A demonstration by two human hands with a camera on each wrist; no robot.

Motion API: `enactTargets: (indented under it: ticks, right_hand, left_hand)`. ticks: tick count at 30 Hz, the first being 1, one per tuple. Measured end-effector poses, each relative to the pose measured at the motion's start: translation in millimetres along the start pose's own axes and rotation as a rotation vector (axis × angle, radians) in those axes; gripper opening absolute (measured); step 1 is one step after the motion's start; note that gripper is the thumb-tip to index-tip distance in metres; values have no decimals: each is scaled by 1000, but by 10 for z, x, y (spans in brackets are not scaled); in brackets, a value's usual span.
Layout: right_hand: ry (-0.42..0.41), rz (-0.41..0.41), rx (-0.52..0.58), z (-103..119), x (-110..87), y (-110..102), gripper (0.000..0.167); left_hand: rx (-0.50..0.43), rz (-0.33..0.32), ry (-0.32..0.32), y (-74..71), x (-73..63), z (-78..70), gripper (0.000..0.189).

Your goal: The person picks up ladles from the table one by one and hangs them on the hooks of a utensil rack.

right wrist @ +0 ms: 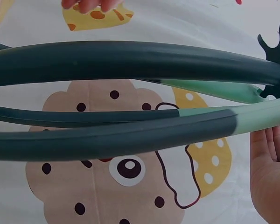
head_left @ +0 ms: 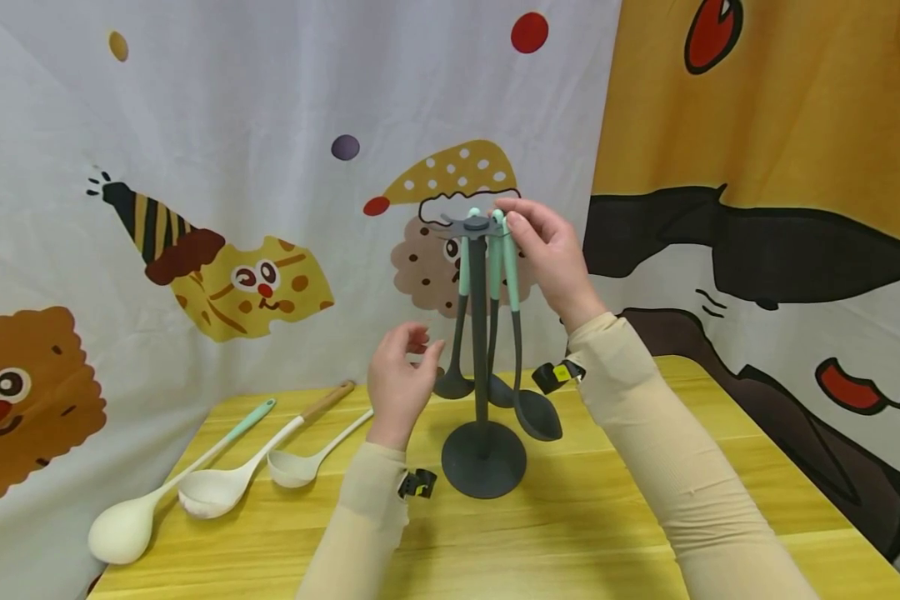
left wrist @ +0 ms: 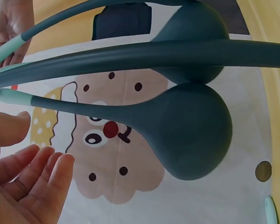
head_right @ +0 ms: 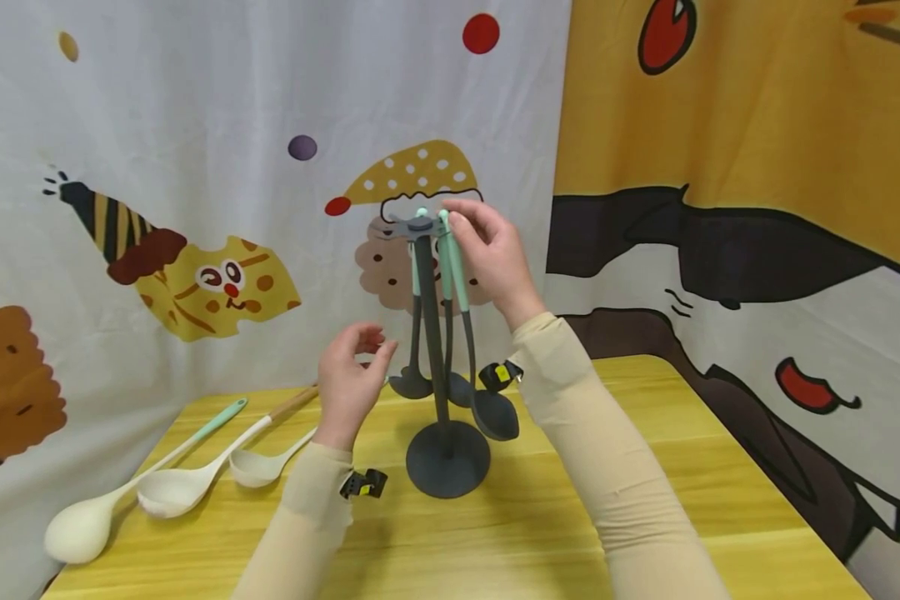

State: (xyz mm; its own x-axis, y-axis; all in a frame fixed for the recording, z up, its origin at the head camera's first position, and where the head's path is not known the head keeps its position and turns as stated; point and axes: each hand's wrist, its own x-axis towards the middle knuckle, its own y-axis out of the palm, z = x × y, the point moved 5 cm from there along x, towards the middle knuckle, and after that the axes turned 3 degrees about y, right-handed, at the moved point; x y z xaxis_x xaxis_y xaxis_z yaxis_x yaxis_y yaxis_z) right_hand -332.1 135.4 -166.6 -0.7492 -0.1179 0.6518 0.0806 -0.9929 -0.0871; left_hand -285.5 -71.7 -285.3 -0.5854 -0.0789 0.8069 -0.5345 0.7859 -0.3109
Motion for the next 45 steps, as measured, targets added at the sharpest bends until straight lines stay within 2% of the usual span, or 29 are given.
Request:
enactTargets:
  ticks: [10,17,23,29,38,45]
  right_hand:
    - [22,4,39,2,12,-17,40]
    - [36,1,38,-5,12,-13,40]
    - [31,1,35,-17,15,-15,40]
    - [25,7,40,-30,21,-20,38]
    - [16,23,45,-25,23,-11,39]
    - [16,22,49,-25,22,-19,39]
  left_hand:
    - [32,4,-27,-1,-73,143,22]
    - [95,42,-98,8,-120,311,23]
    - [115,62,-129,5,-170,453,25]
    - [170,139,-151,11,-233,576,30]
    - [223,266,-223,42,-328,744,43]
    - [244,326,-253,62,-383,850,55]
